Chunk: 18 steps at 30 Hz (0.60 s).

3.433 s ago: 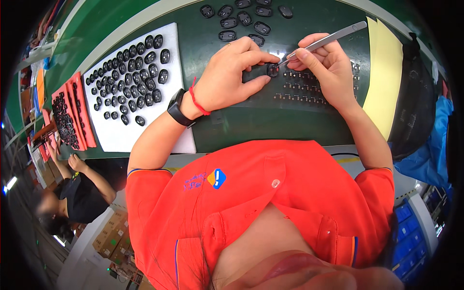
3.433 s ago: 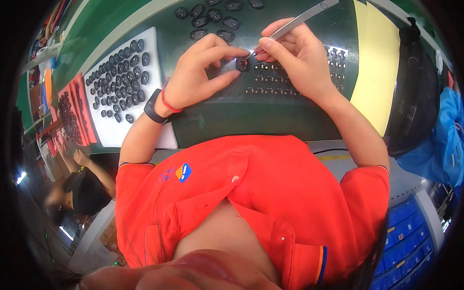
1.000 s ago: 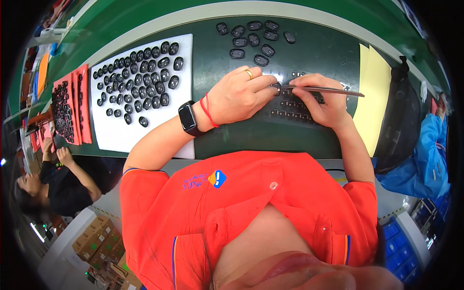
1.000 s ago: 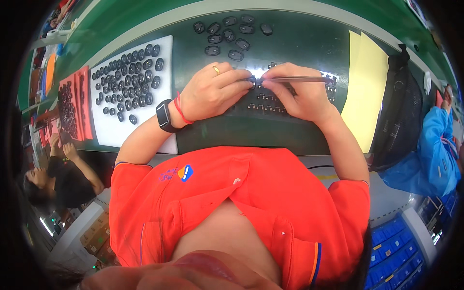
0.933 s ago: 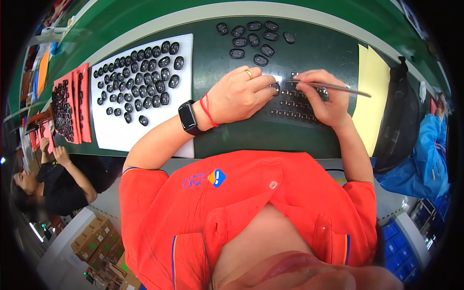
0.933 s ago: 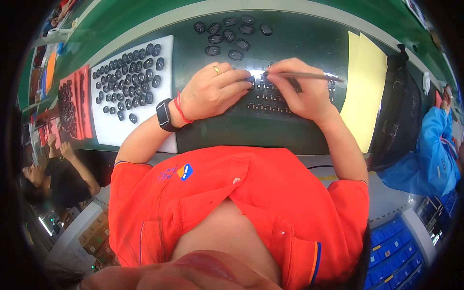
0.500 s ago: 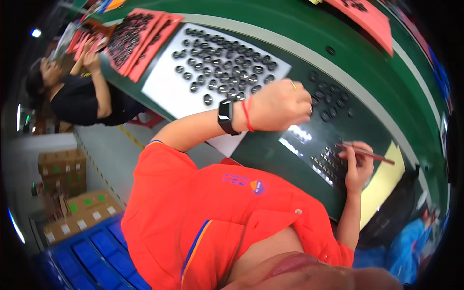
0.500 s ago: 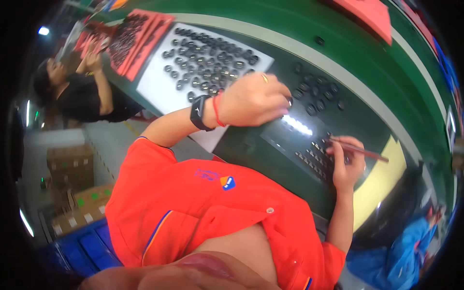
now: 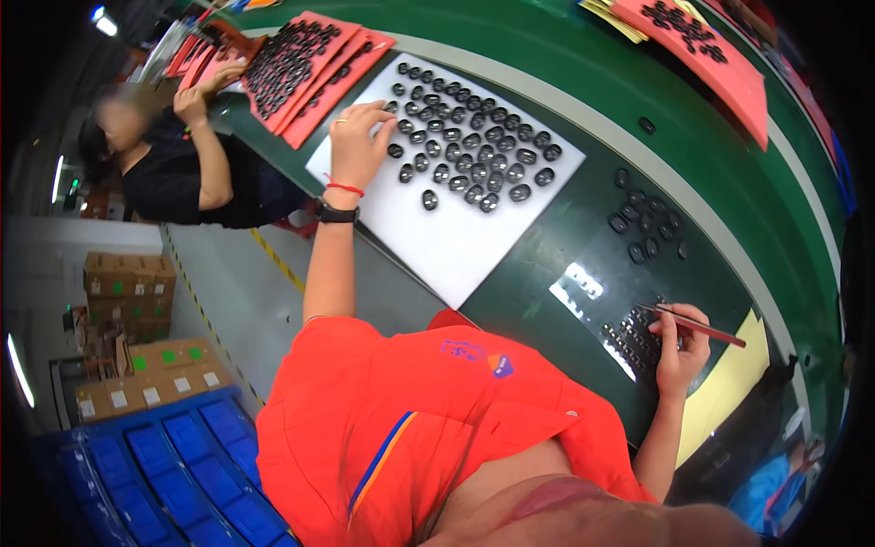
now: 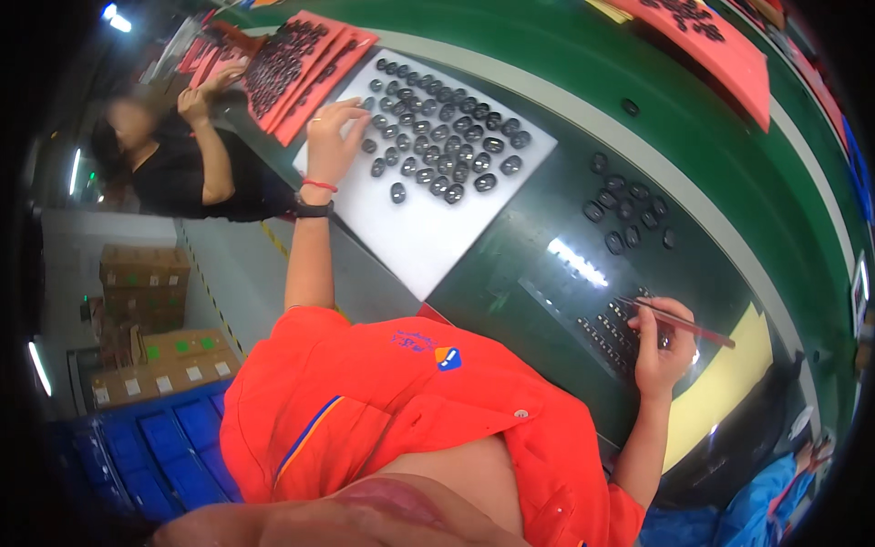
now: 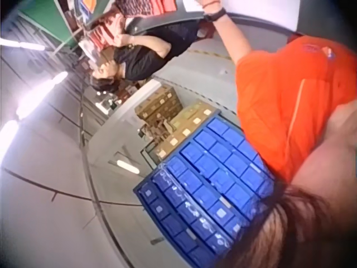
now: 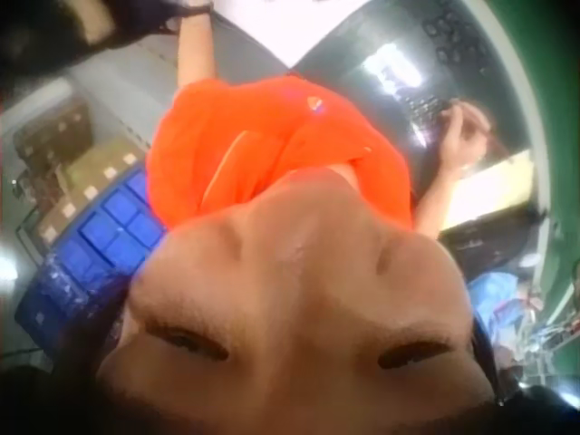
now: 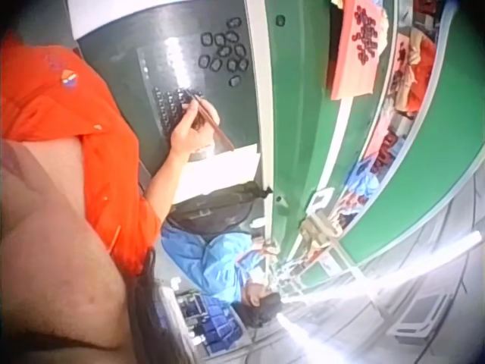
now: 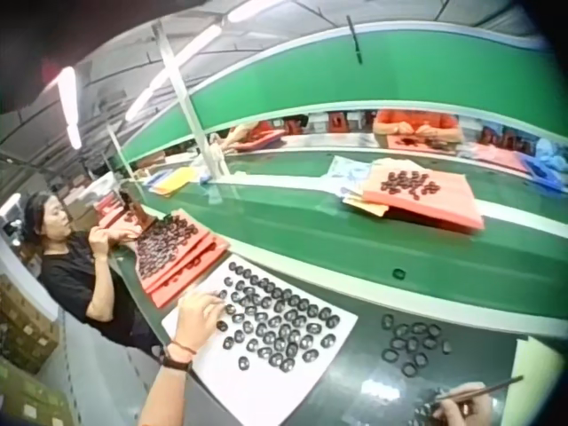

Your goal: Assembling small electronic components into a template grid using tweezers on a factory assembly line.

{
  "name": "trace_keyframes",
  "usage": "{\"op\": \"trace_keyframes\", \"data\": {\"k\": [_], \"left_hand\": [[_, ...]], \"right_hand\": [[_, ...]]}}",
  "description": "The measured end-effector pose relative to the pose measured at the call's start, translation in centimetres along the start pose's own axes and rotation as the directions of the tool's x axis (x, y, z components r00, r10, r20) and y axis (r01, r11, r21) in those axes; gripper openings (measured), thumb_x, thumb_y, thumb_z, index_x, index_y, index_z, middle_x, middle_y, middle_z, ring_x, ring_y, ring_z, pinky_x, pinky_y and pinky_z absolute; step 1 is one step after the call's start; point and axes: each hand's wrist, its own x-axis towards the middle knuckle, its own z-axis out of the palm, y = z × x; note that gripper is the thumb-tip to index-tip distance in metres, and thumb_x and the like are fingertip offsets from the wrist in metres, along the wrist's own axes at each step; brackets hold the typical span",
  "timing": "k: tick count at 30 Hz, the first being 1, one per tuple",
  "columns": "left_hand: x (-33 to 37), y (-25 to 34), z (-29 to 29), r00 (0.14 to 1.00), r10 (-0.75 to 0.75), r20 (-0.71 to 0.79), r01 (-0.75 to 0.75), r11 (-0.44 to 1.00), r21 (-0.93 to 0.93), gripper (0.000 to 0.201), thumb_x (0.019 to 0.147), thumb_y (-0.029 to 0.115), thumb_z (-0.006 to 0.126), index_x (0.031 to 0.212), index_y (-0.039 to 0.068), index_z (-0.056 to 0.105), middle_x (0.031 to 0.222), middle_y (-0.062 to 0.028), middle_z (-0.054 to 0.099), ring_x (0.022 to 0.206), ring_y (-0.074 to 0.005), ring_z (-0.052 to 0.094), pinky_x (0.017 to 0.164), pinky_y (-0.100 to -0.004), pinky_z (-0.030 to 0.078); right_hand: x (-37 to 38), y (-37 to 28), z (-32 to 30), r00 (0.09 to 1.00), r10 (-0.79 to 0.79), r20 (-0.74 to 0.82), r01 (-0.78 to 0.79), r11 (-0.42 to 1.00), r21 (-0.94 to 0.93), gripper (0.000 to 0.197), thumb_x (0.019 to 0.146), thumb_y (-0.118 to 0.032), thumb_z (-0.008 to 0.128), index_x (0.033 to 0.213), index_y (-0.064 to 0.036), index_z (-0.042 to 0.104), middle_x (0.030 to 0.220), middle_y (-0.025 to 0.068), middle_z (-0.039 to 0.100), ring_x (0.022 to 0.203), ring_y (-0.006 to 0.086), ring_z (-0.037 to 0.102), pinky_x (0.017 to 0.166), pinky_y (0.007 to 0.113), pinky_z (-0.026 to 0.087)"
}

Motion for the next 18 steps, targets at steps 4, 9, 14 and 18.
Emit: {"op": "trace_keyframes", "data": {"k": [4,9,14,18], "left_hand": [[3.9,4.0,0.8,0.999,0.049,-0.014,-0.05,0.987,-0.152,0.009,0.077,0.011,0.066,0.083,0.005,0.067,0.098,-0.0115,0.065,0.094,-0.0273,0.059,0.082,-0.0354,0.045],[10.2,13.3,6.1,0.874,0.47,0.122,-0.389,0.828,-0.404,0.03,0.077,0.02,0.067,0.102,0.005,0.063,0.108,-0.0144,0.061,0.098,-0.0296,0.057,0.086,-0.0356,0.044],[14.1,18.6,14.9,0.859,0.381,0.341,-0.161,0.834,-0.528,0.041,0.075,0.029,0.07,0.109,0.006,0.061,0.107,-0.0141,0.061,0.094,-0.0248,0.06,0.083,-0.0347,0.048],[15.3,19.5,19.3,0.874,0.366,0.32,-0.202,0.872,-0.447,0.033,0.073,0.029,0.071,0.096,0.006,0.067,0.091,-0.0108,0.064,0.082,-0.0235,0.061,0.074,-0.0335,0.049]], "right_hand": [[0.3,-0.8,0.3,1.0,-0.008,-0.001,0.008,1.0,0.016,0.012,0.085,0.003,0.056,0.097,0.0046,0.054,0.087,0.0113,0.062,0.067,0.0131,0.061,0.063,0.022,0.049],[0.1,-1.0,0.2,1.0,0.019,0.015,-0.019,0.998,0.063,0.014,0.085,0.003,0.056,0.098,0.0034,0.052,0.085,0.0111,0.063,0.067,0.0129,0.061,0.063,0.023,0.049],[0.1,-0.6,-0.1,0.994,0.104,-0.02,-0.098,0.976,0.193,0.016,0.086,0.001,0.056,0.101,0.0025,0.05,0.085,0.0113,0.062,0.067,0.0128,0.061,0.062,0.022,0.05],[0.6,-0.5,-0.5,0.98,0.195,-0.03,-0.177,0.938,0.298,0.017,0.087,-0.002,0.055,0.103,0.0025,0.049,0.085,0.0109,0.062,0.066,0.0115,0.059,0.06,0.022,0.048]]}}
